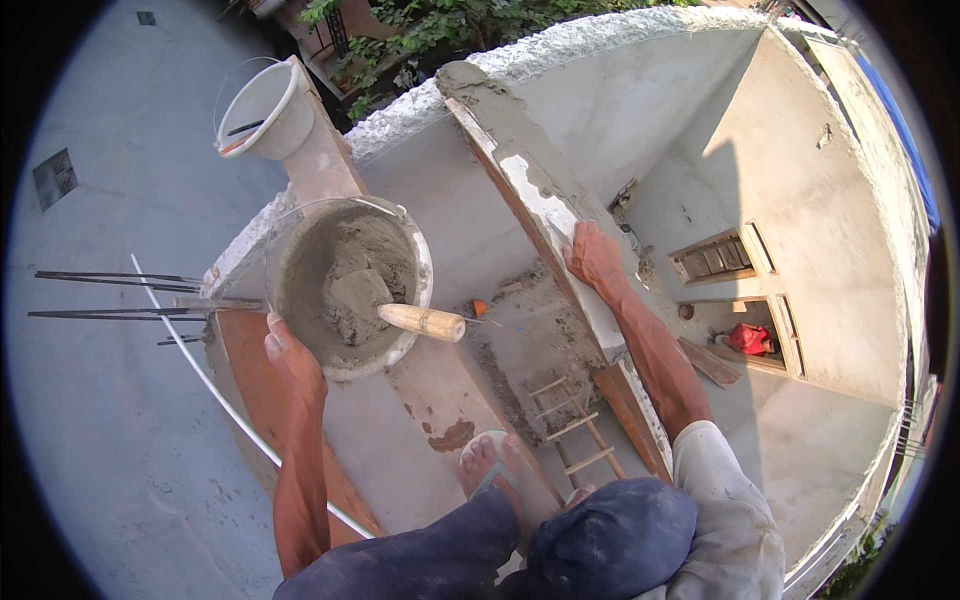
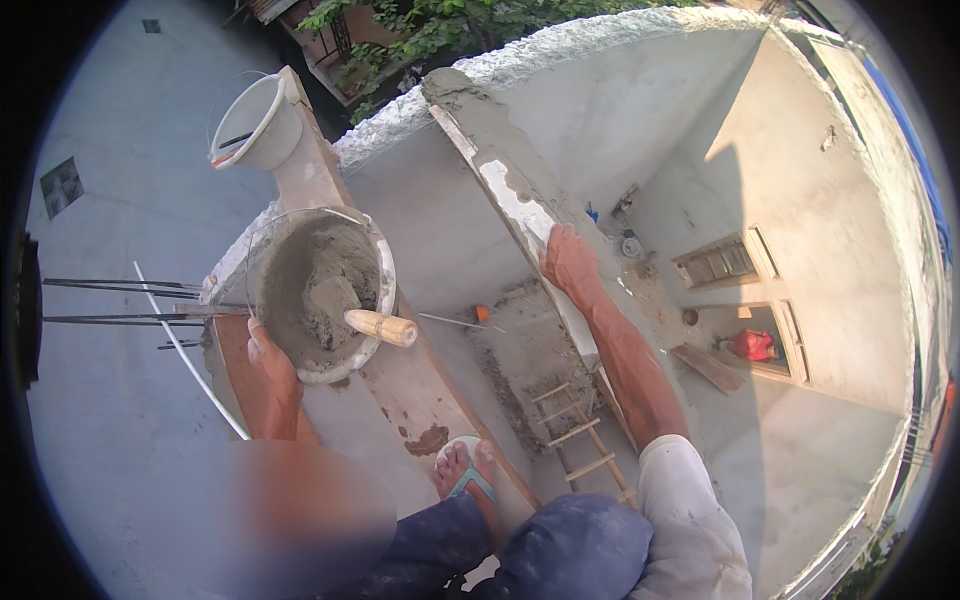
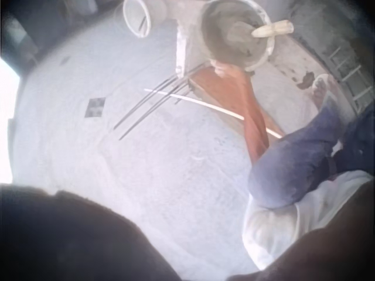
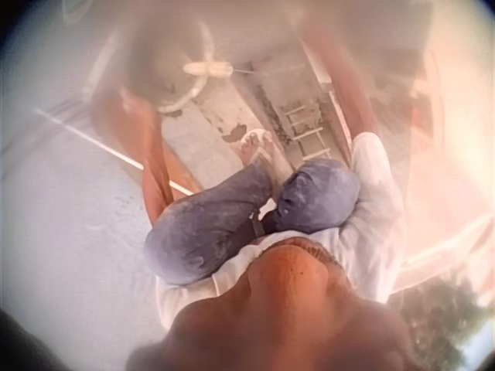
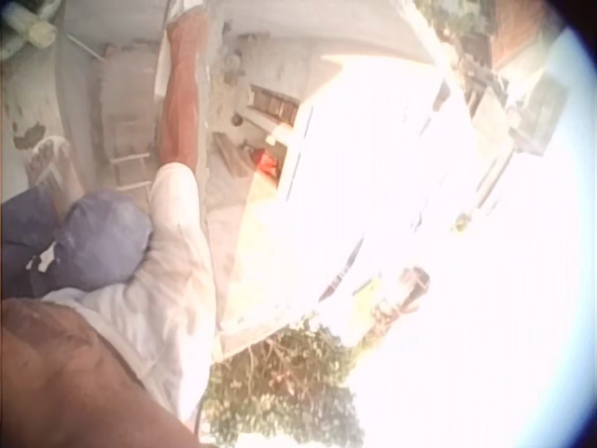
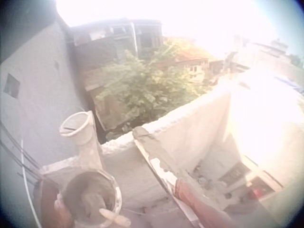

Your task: The person applies cement to the top edge of a wall using a trowel and smooths it with a wooden board.

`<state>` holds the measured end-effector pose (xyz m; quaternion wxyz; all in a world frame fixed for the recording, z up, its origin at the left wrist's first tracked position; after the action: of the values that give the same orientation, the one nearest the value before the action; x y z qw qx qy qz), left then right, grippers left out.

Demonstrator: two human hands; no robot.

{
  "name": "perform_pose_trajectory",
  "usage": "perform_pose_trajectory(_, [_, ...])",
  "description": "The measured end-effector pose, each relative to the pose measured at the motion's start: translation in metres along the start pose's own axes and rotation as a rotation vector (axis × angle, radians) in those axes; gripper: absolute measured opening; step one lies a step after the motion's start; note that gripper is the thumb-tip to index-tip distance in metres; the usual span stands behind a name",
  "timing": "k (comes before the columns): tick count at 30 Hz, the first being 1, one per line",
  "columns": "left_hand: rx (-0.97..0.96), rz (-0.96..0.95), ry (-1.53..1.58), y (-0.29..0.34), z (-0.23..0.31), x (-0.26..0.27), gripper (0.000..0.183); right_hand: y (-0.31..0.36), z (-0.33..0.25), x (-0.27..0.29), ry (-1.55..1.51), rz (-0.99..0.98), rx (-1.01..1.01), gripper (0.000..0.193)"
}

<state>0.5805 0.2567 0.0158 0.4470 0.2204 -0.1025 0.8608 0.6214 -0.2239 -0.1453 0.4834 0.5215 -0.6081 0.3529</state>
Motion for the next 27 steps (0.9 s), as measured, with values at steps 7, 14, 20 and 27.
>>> perform_pose_trajectory(7, [-0.093,0.034,-0.009,-0.010,-0.022,-0.002,0.066,-0.087,-0.029,-0.006,0.026,0.143,-0.034,0.036])
perform_pose_trajectory(14, [-0.120,0.038,-0.126,-0.011,-0.014,0.012,0.066,-0.012,0.005,0.003,0.069,0.067,-0.105,0.042])
perform_pose_trajectory(20, [-0.066,0.062,-0.037,-0.010,-0.020,-0.004,0.065,0.152,0.096,0.023,0.131,-0.079,-0.214,0.055])
perform_pose_trajectory(27, [-0.032,0.062,0.070,-0.007,-0.022,0.001,0.059,0.220,0.131,0.016,0.151,-0.098,-0.278,0.066])
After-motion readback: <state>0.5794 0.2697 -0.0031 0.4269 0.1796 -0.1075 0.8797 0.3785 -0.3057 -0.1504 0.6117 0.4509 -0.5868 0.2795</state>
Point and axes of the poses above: each hand's wrist, its own y-axis away from the middle knuckle, its own x-axis out of the back of the hand, z = x × y, the point moved 3 cm from there along -y, towards the middle knuckle, and after that the axes turned 8 degrees about -x, right-handed, at the moved point
